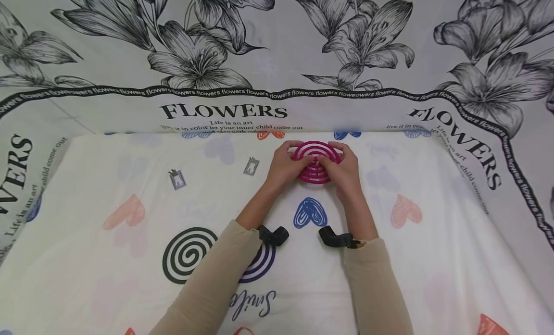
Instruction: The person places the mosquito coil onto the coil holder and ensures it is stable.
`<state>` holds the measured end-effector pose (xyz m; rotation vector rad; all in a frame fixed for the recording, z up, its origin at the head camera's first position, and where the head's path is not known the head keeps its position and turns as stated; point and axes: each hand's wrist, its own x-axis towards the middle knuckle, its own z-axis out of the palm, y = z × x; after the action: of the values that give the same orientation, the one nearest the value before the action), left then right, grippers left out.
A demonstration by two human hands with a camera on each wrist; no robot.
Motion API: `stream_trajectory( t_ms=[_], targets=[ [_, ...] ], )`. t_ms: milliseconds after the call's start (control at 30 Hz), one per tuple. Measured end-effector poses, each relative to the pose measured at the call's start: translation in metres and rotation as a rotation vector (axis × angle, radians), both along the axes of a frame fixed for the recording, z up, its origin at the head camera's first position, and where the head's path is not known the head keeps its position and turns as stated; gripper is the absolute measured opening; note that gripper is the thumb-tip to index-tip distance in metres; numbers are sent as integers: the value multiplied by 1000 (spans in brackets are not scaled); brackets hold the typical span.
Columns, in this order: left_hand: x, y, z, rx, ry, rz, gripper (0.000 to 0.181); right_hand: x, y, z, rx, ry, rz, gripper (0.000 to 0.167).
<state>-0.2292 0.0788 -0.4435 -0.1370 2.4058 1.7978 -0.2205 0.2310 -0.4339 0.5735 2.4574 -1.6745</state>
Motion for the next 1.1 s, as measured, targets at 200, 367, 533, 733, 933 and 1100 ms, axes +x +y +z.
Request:
stream_trajectory(
  t_ms=[200,367,533,733,933,1100],
  targets=[
    [-1,-1,0,1,3,5,56,-2,-1,1,-12,-3,-12,66],
    [-2,-1,0,4,-7,6,56,-2,-1,-1,-6,1,-5,65],
    [-2,-1,1,11,-17,1,57,-1,0,-1,-27,-2,1,64],
    [-2,0,1,6,-13,-3,55,-1,2,-1,-19,-3,5,65],
    [-2,1,1,4,6,-10,55,-2,3,1,4,14,10,65],
    [-1,0,-2,6,13,1,55,-2,1,1,-13,8,11,66]
  ],
)
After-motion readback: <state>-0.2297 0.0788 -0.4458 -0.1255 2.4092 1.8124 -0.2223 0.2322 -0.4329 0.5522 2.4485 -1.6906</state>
